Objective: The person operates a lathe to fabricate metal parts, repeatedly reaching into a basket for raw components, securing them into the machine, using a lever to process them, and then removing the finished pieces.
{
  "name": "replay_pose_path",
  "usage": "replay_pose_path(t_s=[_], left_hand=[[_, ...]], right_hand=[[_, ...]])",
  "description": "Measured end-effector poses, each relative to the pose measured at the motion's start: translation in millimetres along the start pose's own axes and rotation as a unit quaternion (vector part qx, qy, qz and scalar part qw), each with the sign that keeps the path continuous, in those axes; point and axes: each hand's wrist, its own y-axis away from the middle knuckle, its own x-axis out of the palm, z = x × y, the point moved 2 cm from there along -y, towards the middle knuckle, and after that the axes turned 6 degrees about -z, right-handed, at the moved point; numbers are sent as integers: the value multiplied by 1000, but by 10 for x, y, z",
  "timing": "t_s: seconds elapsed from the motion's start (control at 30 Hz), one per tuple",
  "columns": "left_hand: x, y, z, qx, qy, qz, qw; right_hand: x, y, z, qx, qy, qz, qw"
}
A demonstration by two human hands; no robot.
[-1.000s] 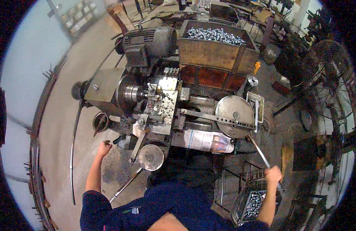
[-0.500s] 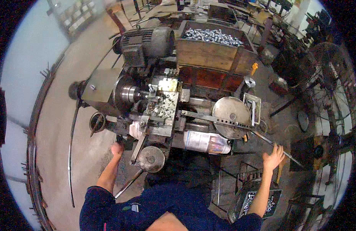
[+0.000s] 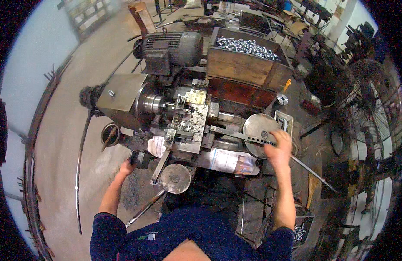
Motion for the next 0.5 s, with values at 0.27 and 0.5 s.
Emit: replay_pose_path(t_s=[0.27,0.5], left_hand=[[-2018,37,-18,4,122,-111,986],[-2581,721,1007,-203,-7,-279,939]], right_hand=[[1331,-784,2013,-370,-152,39,916],[1969,-937,2627,-353,119,275,886]])
